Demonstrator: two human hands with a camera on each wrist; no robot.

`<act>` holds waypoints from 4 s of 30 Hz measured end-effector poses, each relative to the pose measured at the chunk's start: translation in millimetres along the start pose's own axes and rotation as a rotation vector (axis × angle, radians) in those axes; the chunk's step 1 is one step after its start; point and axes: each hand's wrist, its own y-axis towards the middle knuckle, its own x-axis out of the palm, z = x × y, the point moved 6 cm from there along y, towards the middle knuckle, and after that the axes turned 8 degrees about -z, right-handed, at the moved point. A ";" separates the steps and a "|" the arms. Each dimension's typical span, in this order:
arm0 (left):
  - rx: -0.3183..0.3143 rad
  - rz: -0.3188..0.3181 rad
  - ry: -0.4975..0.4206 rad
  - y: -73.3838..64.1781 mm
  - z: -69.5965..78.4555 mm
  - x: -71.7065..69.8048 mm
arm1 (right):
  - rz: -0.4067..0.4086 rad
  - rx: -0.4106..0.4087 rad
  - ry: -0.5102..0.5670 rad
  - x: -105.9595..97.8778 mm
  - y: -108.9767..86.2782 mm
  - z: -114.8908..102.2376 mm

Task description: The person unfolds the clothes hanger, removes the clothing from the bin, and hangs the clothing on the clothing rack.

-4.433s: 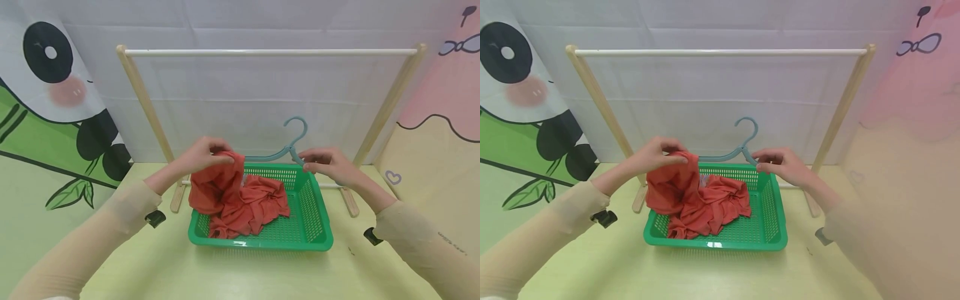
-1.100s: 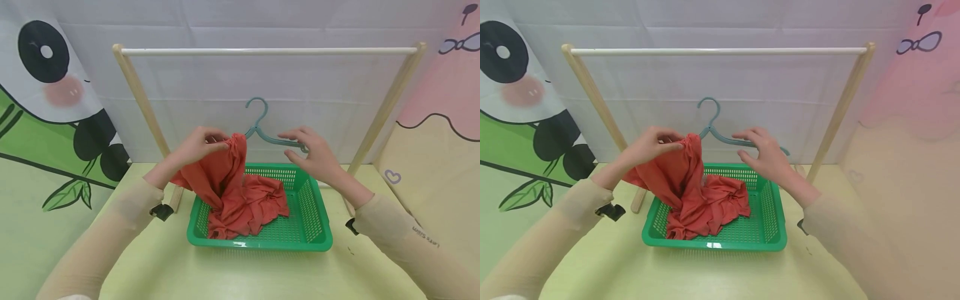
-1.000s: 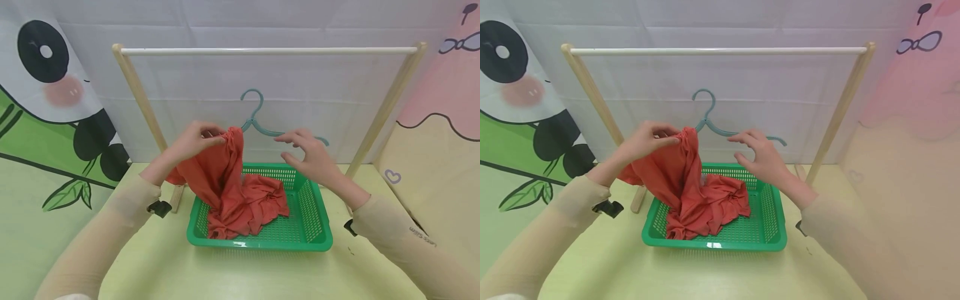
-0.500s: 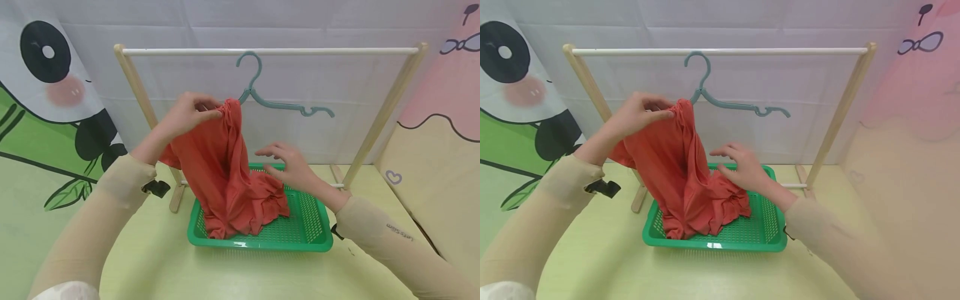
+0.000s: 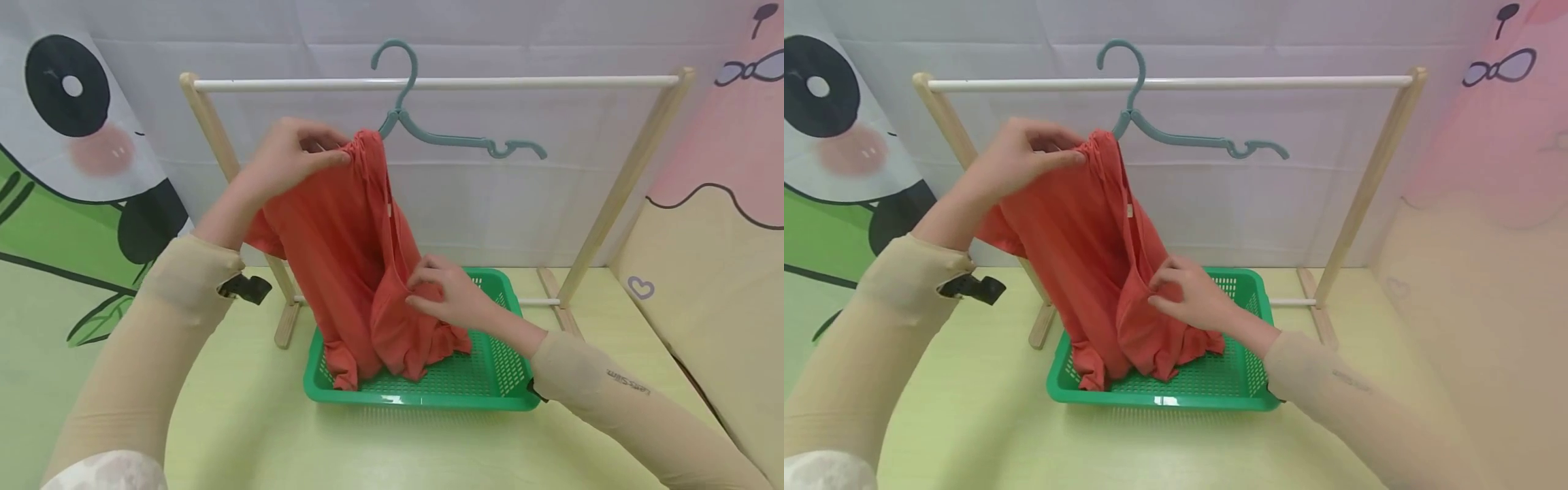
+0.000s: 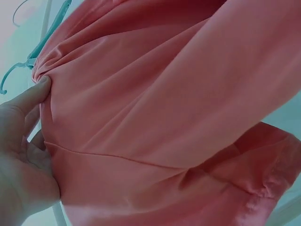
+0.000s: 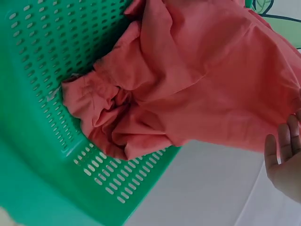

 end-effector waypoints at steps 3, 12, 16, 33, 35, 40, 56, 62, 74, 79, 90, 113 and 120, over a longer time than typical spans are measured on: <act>0.001 0.014 -0.014 -4.5 -5.5 -6.2 | 0.013 0.049 0.007 -8.0 -5.5 6.0; -0.034 0.026 0.007 -28.1 -46.7 -7.5 | 0.100 0.170 -0.015 -50.9 -25.2 30.2; -0.052 0.005 0.011 -37.9 -59.6 -2.4 | 0.141 0.188 0.006 -64.5 -30.5 36.8; -0.076 -0.001 -0.022 -62.8 -81.9 12.7 | 0.164 0.199 0.015 -82.2 -37.7 39.2; -0.085 -0.004 -0.025 -65.2 -84.8 14.8 | 0.167 0.201 0.020 -84.1 -38.4 39.2; -0.097 -0.021 -0.031 -70.7 -91.2 20.2 | 0.183 0.208 0.030 -90.1 -41.1 38.2; -0.077 -0.089 0.027 -78.0 -98.5 42.8 | 0.257 0.223 0.015 -114.5 -44.7 34.2; -0.084 -0.071 -0.029 -78.9 -99.2 42.3 | 0.258 0.229 0.012 -115.1 -48.0 36.2; -0.096 -0.067 -0.149 -83.2 -98.9 41.3 | 0.242 0.261 -0.073 -109.4 -60.7 53.5; -0.094 -0.086 -0.157 -85.4 -98.3 42.2 | 0.236 0.252 -0.111 -111.0 -64.8 61.6; -0.095 -0.133 -0.153 -88.1 -100.6 44.7 | 0.227 0.199 -0.122 -114.1 -70.2 60.7; -0.036 -0.297 -0.118 -84.7 -97.5 57.7 | 0.237 0.057 -0.125 -120.6 -54.8 43.2; 0.025 -0.352 -0.071 -85.0 -90.4 59.2 | 0.250 0.007 -0.084 -124.3 -41.9 31.4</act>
